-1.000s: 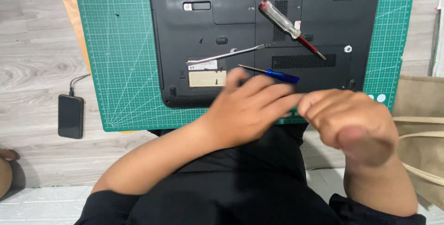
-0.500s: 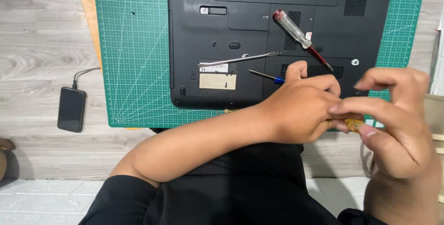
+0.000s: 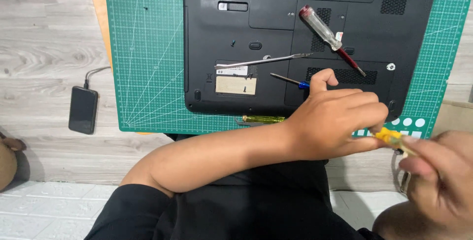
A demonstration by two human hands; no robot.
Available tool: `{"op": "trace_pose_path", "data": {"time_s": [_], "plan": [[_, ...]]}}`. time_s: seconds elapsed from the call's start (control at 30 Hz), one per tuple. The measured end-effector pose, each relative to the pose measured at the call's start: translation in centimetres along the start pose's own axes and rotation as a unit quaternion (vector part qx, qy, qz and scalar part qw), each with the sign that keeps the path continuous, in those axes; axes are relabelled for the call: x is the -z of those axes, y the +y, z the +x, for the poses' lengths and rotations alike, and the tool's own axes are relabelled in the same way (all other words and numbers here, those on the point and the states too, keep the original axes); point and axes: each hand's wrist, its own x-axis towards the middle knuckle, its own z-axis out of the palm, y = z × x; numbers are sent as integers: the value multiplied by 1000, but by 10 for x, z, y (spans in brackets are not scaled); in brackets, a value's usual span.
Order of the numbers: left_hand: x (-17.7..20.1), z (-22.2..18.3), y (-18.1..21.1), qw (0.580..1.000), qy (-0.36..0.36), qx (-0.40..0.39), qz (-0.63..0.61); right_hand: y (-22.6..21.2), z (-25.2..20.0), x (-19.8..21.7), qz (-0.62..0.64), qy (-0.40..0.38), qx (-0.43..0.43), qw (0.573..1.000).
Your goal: Disassembling the back panel of a laptop using various screwdrivers and prying tools to remove the battery.
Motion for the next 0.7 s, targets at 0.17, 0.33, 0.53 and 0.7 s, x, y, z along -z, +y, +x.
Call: {"op": "trace_pose_path", "data": {"time_s": [0.17, 0.33, 0.53, 0.7], "plan": [[30, 2, -9, 991, -134, -26, 15, -15, 28, 16, -8, -149, 97, 984], [33, 8, -17, 982, -186, -39, -15, -23, 47, 5, -36, -135, 131, 982], [40, 19, -14, 992, -123, -35, 16, -13, 36, 11, -84, -136, 116, 980], [38, 19, -11, 994, -58, -59, 74, -20, 26, -26, -72, 52, 130, 988]]}}
